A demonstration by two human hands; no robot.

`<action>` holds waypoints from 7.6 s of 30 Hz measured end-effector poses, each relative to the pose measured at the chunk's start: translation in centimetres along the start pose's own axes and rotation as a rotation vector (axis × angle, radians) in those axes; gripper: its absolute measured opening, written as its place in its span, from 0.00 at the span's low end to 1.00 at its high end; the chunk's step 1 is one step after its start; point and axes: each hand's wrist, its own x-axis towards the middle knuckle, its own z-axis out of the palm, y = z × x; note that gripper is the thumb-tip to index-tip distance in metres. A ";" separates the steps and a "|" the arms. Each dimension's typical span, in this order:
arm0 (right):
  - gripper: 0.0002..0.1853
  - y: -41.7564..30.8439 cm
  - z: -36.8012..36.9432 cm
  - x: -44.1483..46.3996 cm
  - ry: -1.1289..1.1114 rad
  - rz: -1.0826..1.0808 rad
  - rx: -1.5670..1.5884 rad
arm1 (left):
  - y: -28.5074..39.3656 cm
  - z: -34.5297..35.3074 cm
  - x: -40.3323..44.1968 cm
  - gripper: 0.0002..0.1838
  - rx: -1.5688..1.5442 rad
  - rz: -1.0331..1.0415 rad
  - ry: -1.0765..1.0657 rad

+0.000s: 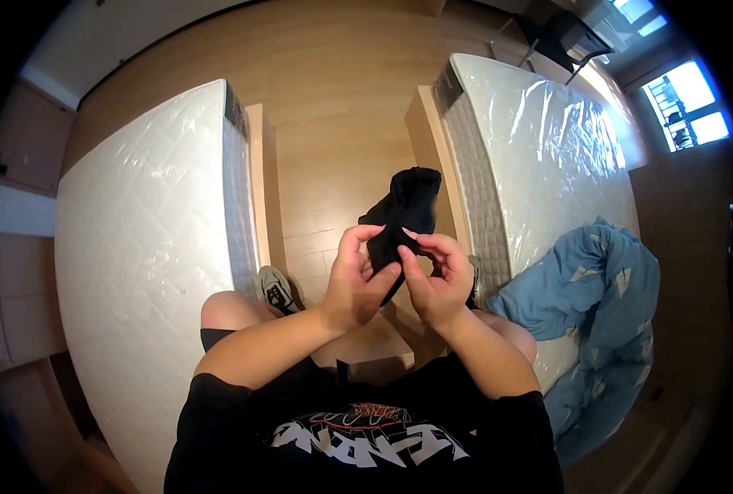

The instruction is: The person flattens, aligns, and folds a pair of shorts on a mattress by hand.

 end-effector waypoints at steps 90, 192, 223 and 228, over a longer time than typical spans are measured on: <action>0.11 -9.9 -2.5 14.7 -0.871 0.109 -0.134 | 16.0 -11.1 -3.1 0.19 0.481 -0.207 -0.351; 0.11 5.1 56.9 -13.9 -0.949 1.382 0.158 | -8.2 -40.6 -56.6 0.19 1.400 -0.531 1.283; 0.59 -4.7 70.0 -27.3 -1.759 -0.691 -0.768 | -6.2 -48.2 -52.9 0.53 1.236 -0.801 1.420; 0.32 -1.3 69.7 -24.5 -1.382 -0.739 -0.440 | -5.3 -48.8 -53.1 0.48 1.303 -0.522 1.538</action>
